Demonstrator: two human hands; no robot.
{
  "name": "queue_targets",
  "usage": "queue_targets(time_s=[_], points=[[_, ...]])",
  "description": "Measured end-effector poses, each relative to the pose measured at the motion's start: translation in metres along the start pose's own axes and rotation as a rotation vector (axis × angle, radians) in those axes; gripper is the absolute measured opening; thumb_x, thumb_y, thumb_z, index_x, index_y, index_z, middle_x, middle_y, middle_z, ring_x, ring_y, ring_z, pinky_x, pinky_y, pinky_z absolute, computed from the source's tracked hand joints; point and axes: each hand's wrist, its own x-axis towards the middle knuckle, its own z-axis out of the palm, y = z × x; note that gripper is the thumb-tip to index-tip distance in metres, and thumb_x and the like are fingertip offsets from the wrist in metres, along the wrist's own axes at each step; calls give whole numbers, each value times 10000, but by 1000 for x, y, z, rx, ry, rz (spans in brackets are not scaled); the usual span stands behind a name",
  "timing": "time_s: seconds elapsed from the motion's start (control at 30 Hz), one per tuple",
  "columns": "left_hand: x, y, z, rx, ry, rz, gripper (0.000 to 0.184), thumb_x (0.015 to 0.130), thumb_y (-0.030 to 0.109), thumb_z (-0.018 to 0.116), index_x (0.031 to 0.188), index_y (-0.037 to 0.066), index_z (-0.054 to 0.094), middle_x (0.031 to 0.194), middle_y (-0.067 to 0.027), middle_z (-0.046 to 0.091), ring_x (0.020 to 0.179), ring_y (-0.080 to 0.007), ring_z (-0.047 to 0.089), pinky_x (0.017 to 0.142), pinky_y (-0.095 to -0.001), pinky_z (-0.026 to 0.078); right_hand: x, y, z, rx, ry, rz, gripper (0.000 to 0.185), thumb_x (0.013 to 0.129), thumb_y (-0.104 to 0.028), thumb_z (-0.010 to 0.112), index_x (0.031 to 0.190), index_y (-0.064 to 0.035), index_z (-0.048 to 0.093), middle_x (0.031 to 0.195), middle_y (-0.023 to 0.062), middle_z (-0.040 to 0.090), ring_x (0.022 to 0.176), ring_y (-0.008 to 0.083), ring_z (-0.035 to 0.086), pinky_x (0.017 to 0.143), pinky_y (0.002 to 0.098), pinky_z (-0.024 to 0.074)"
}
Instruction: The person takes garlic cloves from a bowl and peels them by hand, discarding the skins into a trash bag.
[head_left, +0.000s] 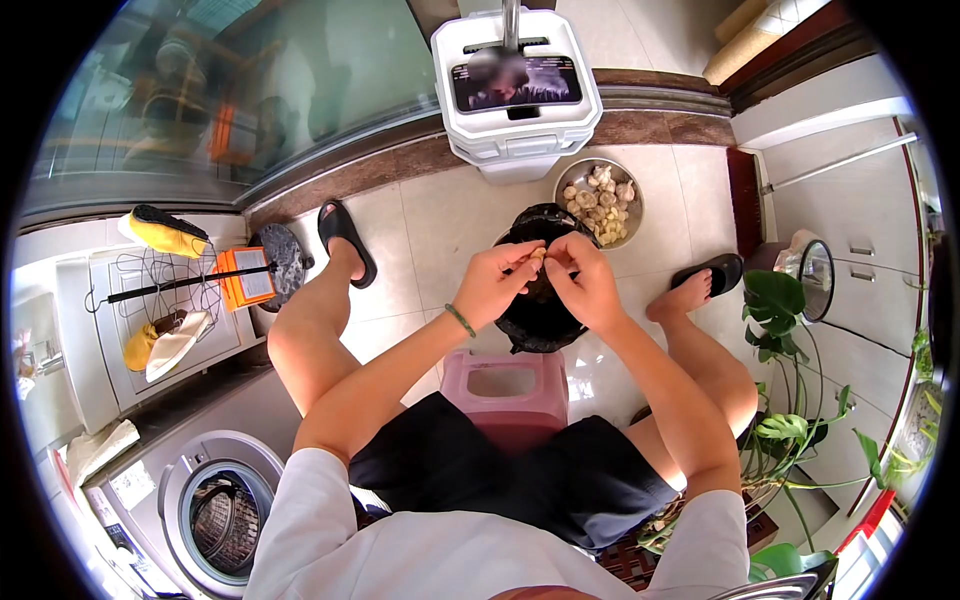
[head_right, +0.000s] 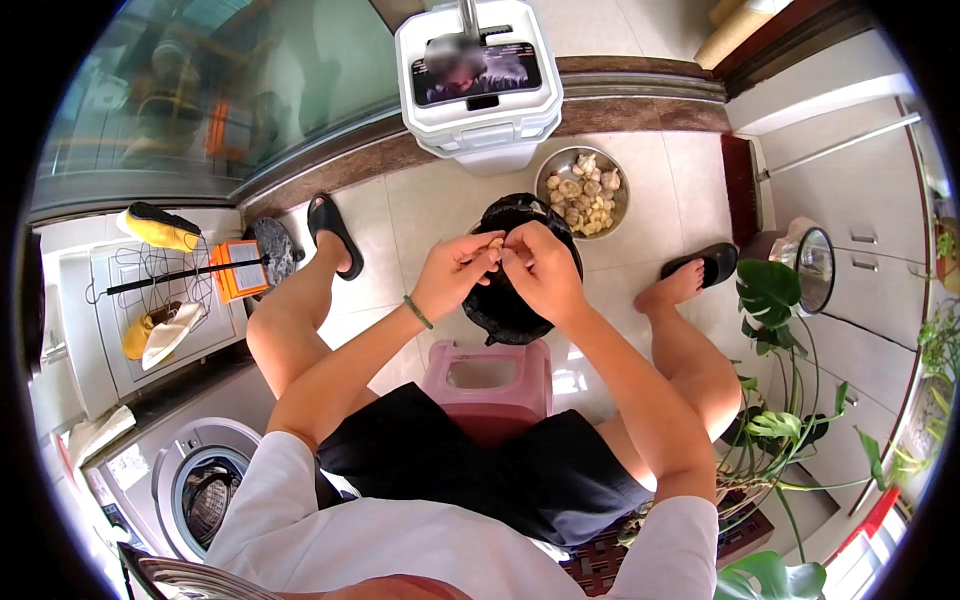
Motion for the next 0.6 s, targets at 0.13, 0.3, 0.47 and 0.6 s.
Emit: queue_targets(time_s=[0.13,0.3,0.47,0.6], points=[[-2,3,-1,262,-8,216,244,926,73,603,1154,0,647,930,-82,674,782,-172,634,683,-274,518,0,4,-3,-48,-48,2,77,807,-9,632,858,8,576,781,98,585,628,177,602,589,291,488],[-3,4,0,487,-8,335,255,896,84,624,1138,5,648,905,-155,650,768,-299,636,680,-346,505,1,0,-6,-151,-80,39,72,776,-28,654,790,18,600,719,109,581,592,200,602,562,310,486],[-2,-2,-1,598,-12,475,276,898,66,603,1165,10,635,871,-158,639,739,-301,621,667,-359,496,0,1,-4,-210,-81,18,90,758,-51,673,753,20,617,715,121,594,578,225,599,550,327,477],[-6,-3,3,590,-21,491,315,902,32,569,1214,6,608,822,-144,622,692,-263,608,650,-344,489,-2,1,-2,-176,-63,50,82,738,-53,685,735,16,641,696,121,597,565,237,595,538,336,471]])
